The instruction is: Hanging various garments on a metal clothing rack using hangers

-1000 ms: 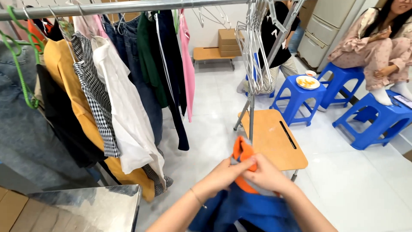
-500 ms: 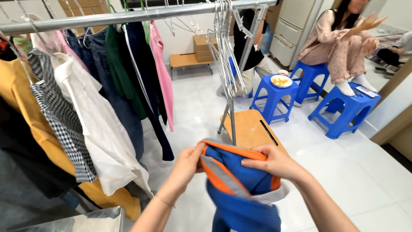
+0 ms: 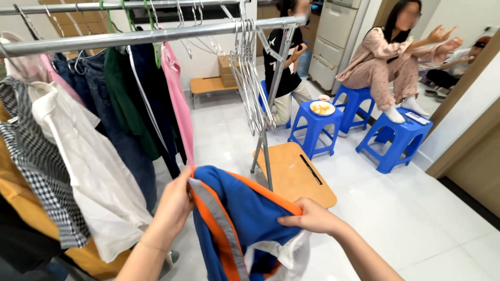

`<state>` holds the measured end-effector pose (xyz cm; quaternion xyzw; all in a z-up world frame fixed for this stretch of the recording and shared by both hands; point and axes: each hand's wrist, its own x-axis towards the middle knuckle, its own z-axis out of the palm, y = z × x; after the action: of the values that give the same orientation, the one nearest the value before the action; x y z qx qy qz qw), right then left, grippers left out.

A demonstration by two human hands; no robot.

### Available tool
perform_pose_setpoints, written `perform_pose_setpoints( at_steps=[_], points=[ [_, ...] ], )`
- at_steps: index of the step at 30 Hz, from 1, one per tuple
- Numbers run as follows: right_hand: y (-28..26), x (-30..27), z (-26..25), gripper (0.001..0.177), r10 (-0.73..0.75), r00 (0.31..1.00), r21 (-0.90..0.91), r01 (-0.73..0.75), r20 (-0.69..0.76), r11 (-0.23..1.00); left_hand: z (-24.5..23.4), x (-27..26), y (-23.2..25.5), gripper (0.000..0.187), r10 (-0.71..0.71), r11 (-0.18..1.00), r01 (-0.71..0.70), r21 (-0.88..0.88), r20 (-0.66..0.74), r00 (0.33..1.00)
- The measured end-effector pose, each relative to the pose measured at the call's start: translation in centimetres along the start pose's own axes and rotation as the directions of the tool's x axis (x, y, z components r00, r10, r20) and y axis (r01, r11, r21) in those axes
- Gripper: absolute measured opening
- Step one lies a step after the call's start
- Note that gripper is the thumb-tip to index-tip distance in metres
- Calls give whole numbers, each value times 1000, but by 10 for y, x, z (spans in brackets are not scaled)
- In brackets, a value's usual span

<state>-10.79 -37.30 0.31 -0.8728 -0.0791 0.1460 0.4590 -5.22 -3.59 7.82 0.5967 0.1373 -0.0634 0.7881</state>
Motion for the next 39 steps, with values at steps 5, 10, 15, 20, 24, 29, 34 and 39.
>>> perform_pose_setpoints(
  at_steps=[5, 10, 15, 20, 24, 29, 34, 39],
  points=[
    [-35, 24, 22, 18, 365, 904, 477, -225, -224, 850, 10, -32, -87, 92, 646, 370, -642, 671, 311, 697],
    [-101, 11, 44, 11, 277, 951, 533, -165, -136, 830, 53, -82, -158, 91, 354, 308, -506, 805, 397, 847],
    [-102, 4, 46, 19, 271, 962, 505, -243, 18, 828, 40, -56, -167, 72, 231, 496, -462, 735, 401, 886],
    [-78, -8, 42, 49, 401, 913, 840, -166, -67, 517, 49, -31, -154, 79, 492, 600, -641, 479, 411, 767],
    [-54, -16, 24, 75, -183, 971, 834, 225, -151, 504, 82, -39, -90, 60, 376, 744, -508, 435, 355, 856],
    [-87, -25, 23, 74, 133, 831, 280, 28, -540, 960, 122, -60, -28, 29, 235, 937, -262, 230, 140, 962],
    [-23, -12, -20, 24, 83, 787, 219, 67, -612, 974, 87, -17, -33, 37, 518, 677, -586, 446, 277, 809],
    [-41, -9, -45, 24, 203, 774, 356, 31, -600, 934, 61, 24, -70, 55, 679, -240, -532, 812, 532, 506]
  ],
)
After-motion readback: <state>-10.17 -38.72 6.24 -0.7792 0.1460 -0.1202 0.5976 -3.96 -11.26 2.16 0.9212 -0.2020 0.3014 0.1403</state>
